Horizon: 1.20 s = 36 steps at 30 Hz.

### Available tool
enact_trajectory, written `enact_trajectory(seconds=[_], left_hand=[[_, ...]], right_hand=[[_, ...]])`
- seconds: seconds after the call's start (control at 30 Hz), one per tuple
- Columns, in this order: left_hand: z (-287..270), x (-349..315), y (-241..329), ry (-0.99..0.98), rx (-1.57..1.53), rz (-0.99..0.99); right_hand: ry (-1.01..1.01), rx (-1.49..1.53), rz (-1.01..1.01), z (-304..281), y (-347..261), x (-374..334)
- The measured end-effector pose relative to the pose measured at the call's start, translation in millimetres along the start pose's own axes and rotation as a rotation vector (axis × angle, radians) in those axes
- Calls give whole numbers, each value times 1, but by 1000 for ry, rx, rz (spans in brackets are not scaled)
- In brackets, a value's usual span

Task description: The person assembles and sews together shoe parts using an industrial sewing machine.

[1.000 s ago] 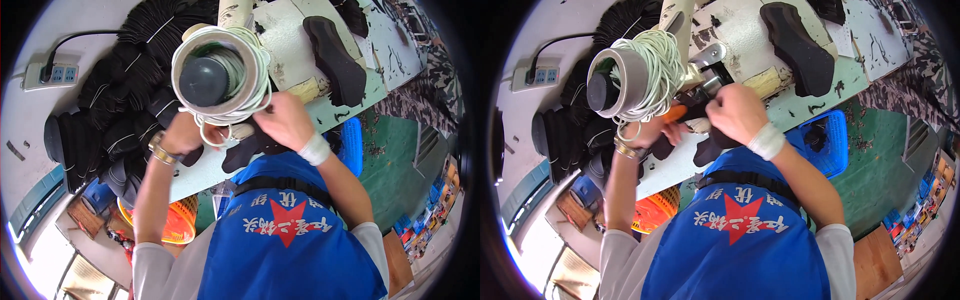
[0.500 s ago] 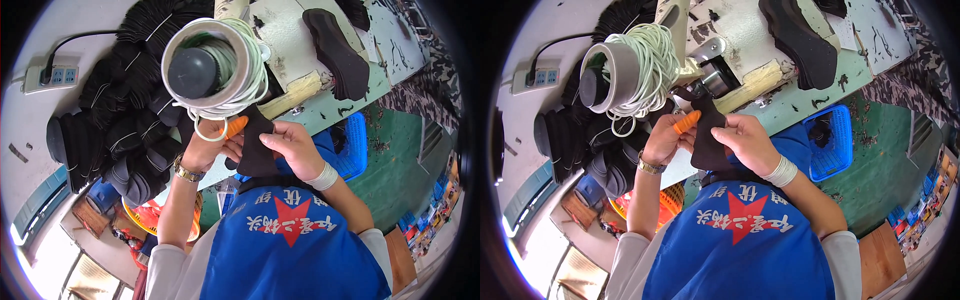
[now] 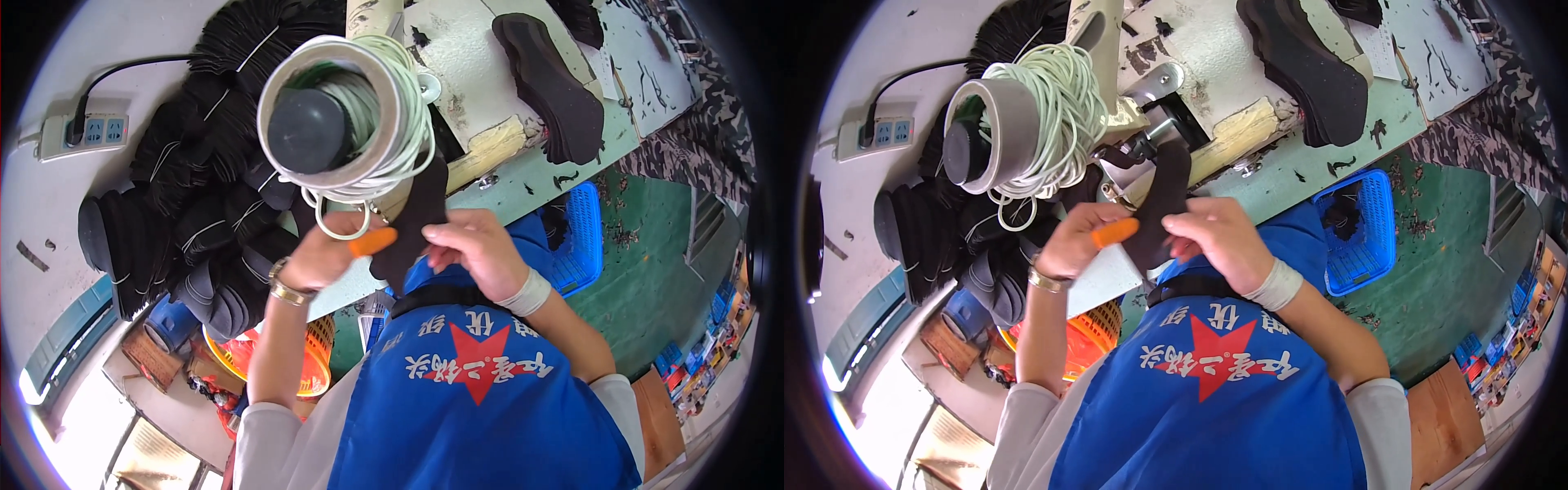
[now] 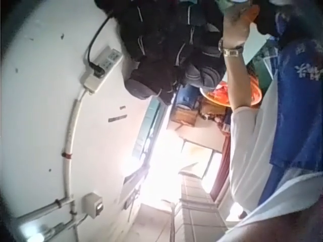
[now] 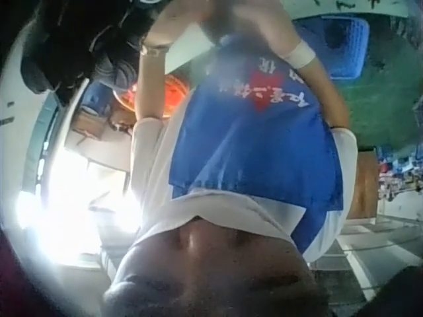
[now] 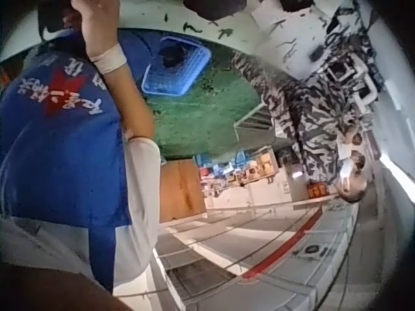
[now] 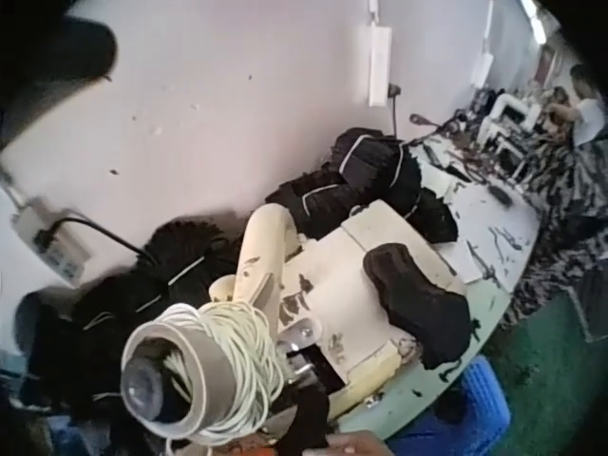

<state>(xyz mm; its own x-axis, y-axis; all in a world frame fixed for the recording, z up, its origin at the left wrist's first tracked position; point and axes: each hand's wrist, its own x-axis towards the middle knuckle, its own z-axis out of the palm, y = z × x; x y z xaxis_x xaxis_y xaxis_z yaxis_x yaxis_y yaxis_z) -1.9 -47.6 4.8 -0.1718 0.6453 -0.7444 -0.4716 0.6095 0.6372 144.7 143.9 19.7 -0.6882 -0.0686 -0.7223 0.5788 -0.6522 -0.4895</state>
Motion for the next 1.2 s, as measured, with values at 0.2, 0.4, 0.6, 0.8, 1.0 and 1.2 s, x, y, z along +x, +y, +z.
enact_trajectory(seconds=[0.2, 0.4, 0.6, 0.8, 1.0, 1.2], left_hand=[[-38, -15, 72, 30, 305, 320], [-9, 14, 56, 275, 732, 693], [61, 16, 40, 310, 362, 260], [57, 5, -62, 394, 699, 180], [64, 31, -135, 637, 1026, 275], [65, 26, -147, 645, 845, 269]], right_hand=[[-283, 398, 203, 36, 7, 31], [68, -147, -169, 27, 10, 29], [607, -797, -785, -4, -29, -5], [898, -1244, -1472, -53, -111, -44], [897, -1798, -1140, -91, -94, -11], [1056, -1721, -1083, -83, -93, -6]])
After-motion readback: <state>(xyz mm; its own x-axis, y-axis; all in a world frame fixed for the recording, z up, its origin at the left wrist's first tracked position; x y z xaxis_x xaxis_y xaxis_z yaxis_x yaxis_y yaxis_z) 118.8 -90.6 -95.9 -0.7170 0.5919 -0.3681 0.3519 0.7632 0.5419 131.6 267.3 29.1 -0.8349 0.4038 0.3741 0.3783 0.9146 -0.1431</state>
